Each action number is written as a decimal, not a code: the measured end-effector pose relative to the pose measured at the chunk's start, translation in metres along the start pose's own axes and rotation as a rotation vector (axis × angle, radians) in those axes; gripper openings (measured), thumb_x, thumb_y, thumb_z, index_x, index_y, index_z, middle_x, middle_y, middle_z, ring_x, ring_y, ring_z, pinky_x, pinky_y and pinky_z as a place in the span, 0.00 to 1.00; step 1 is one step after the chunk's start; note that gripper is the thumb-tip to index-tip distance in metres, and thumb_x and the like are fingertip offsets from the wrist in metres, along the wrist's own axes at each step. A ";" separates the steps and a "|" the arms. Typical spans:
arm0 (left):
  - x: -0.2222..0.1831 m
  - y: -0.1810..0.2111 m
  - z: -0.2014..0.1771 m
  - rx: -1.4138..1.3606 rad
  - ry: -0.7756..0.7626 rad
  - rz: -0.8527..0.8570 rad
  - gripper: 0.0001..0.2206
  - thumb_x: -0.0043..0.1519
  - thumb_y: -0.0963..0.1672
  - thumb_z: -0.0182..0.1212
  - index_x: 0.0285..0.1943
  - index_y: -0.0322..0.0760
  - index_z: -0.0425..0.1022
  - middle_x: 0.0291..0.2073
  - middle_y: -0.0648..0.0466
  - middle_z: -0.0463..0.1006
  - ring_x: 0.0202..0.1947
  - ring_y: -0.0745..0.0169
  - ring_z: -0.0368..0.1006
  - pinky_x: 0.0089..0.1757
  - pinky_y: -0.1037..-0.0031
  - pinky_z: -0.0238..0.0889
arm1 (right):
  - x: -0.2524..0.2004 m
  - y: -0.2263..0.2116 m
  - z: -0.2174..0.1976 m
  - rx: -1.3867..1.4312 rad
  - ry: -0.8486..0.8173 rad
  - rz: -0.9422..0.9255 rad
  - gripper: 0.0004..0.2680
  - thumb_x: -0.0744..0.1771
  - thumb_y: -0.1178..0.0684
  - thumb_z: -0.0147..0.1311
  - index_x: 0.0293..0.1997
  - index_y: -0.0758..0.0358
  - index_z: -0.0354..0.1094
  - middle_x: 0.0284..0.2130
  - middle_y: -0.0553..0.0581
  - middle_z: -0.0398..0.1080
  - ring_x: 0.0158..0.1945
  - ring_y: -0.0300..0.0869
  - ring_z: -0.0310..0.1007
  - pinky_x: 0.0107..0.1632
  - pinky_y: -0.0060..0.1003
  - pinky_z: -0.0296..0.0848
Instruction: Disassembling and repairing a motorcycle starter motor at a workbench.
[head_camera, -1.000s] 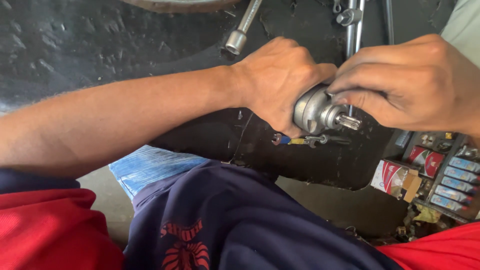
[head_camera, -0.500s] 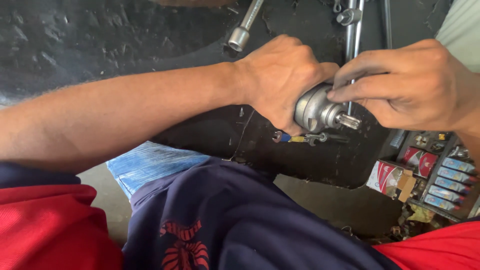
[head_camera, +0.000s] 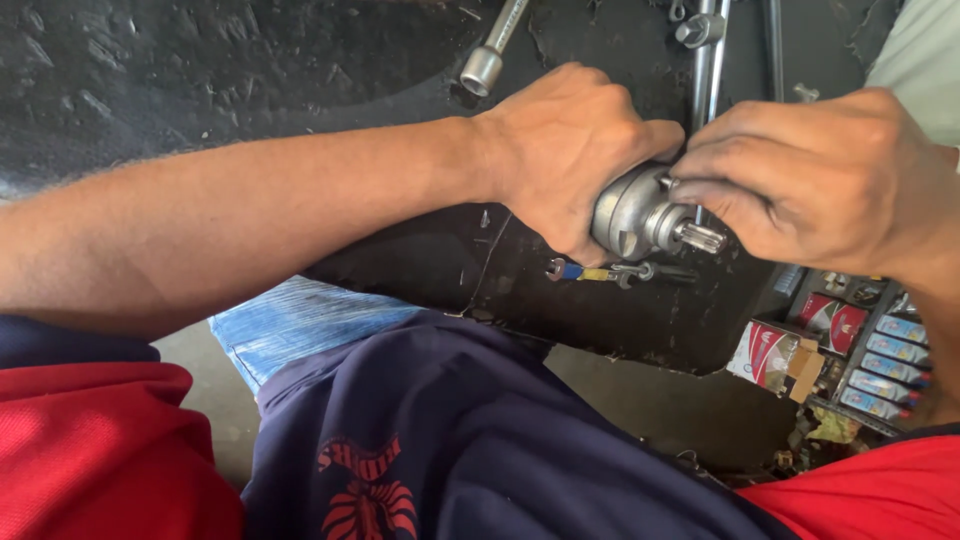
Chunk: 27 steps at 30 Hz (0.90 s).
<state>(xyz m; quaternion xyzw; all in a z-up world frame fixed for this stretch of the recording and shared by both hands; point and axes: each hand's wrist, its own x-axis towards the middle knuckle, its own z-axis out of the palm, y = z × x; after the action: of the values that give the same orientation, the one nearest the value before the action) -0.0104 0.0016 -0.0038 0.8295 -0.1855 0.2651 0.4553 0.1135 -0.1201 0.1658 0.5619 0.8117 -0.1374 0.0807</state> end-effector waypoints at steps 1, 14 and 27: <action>0.000 0.000 0.001 0.000 0.007 0.012 0.28 0.37 0.53 0.78 0.40 0.32 0.76 0.23 0.44 0.80 0.25 0.38 0.78 0.33 0.55 0.71 | 0.002 -0.002 -0.001 -0.020 0.001 -0.033 0.06 0.60 0.58 0.68 0.34 0.68 0.76 0.33 0.57 0.77 0.28 0.44 0.77 0.28 0.34 0.72; 0.000 0.000 0.001 0.025 -0.009 -0.013 0.28 0.37 0.54 0.78 0.40 0.32 0.77 0.23 0.43 0.80 0.25 0.38 0.78 0.33 0.54 0.71 | 0.007 -0.011 -0.012 -0.193 -0.027 -0.107 0.10 0.57 0.61 0.64 0.39 0.66 0.78 0.35 0.56 0.78 0.31 0.43 0.78 0.28 0.34 0.72; 0.001 -0.001 0.002 0.019 -0.006 -0.023 0.28 0.38 0.53 0.78 0.41 0.33 0.77 0.23 0.44 0.80 0.25 0.38 0.78 0.33 0.54 0.70 | 0.005 -0.009 -0.010 -0.141 -0.038 -0.076 0.06 0.60 0.61 0.66 0.37 0.66 0.78 0.35 0.53 0.79 0.29 0.42 0.78 0.26 0.34 0.72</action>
<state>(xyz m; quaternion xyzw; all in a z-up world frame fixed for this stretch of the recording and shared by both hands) -0.0083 0.0001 -0.0047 0.8366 -0.1748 0.2593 0.4499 0.1036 -0.1150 0.1753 0.5209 0.8385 -0.0934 0.1300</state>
